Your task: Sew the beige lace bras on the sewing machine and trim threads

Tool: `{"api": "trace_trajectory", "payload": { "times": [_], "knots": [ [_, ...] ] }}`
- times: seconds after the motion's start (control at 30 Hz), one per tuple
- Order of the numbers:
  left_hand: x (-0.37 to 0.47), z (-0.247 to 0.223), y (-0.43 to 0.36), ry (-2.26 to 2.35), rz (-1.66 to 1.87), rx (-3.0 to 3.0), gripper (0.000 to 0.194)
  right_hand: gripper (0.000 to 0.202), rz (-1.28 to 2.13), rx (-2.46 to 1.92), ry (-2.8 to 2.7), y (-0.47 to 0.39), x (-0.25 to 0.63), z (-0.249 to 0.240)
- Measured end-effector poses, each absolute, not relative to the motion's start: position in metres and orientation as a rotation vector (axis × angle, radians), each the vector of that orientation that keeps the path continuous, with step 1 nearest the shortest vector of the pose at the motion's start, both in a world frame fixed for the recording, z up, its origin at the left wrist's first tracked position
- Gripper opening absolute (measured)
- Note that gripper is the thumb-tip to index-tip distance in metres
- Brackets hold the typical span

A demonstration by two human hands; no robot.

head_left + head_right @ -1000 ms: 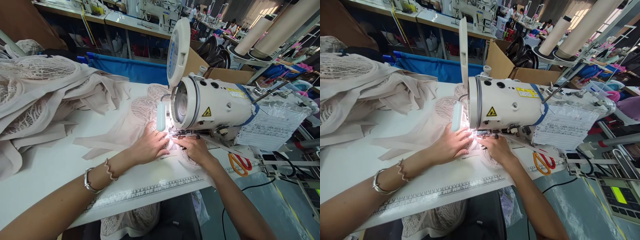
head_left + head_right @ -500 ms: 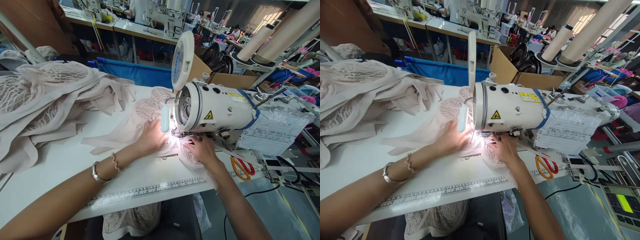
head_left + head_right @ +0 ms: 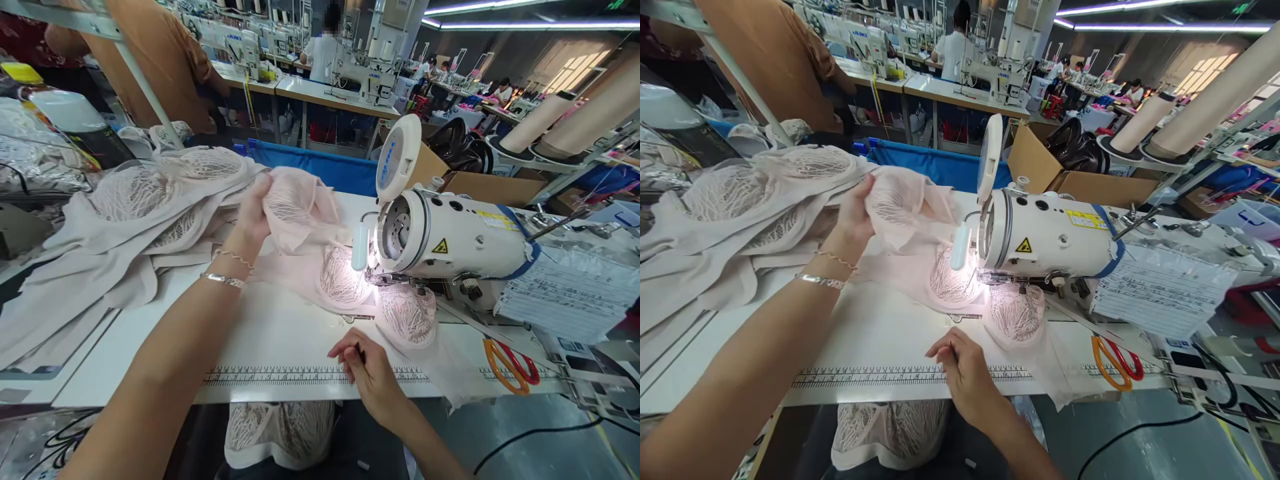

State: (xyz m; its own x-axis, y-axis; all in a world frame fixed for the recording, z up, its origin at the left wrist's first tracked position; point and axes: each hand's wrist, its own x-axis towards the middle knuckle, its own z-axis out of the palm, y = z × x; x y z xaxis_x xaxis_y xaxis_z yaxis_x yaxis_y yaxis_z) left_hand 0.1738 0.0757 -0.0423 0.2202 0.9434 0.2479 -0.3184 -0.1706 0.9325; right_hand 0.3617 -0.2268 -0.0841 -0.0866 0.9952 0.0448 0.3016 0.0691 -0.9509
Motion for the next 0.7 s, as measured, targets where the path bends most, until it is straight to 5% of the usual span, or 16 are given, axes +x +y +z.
{"api": "trace_trajectory", "payload": {
  "times": [0.1, 0.23, 0.37, 0.7],
  "knots": [
    [0.146, -0.028, 0.057, 0.572, 1.375, 1.18, 0.054, 0.056, 1.621, -1.13, -1.179, -0.201, 0.34, -0.085],
    [0.136, -0.015, 0.038, 0.489, 1.417, 1.129, 0.059, 0.06, 1.929, -0.759, -0.779, -0.14, 0.317, -0.069],
    [0.14, -0.011, 0.035, 0.454, 1.424, 1.086, 0.058, 0.041, 1.816, -0.57, -0.428, -0.091, 0.301, -0.049],
    [0.135, -0.015, 0.035, 0.476, 1.413, 1.094, 0.061, 0.04, 1.576, -0.554, -0.247, -0.064, 0.3, -0.038]
  ]
}}
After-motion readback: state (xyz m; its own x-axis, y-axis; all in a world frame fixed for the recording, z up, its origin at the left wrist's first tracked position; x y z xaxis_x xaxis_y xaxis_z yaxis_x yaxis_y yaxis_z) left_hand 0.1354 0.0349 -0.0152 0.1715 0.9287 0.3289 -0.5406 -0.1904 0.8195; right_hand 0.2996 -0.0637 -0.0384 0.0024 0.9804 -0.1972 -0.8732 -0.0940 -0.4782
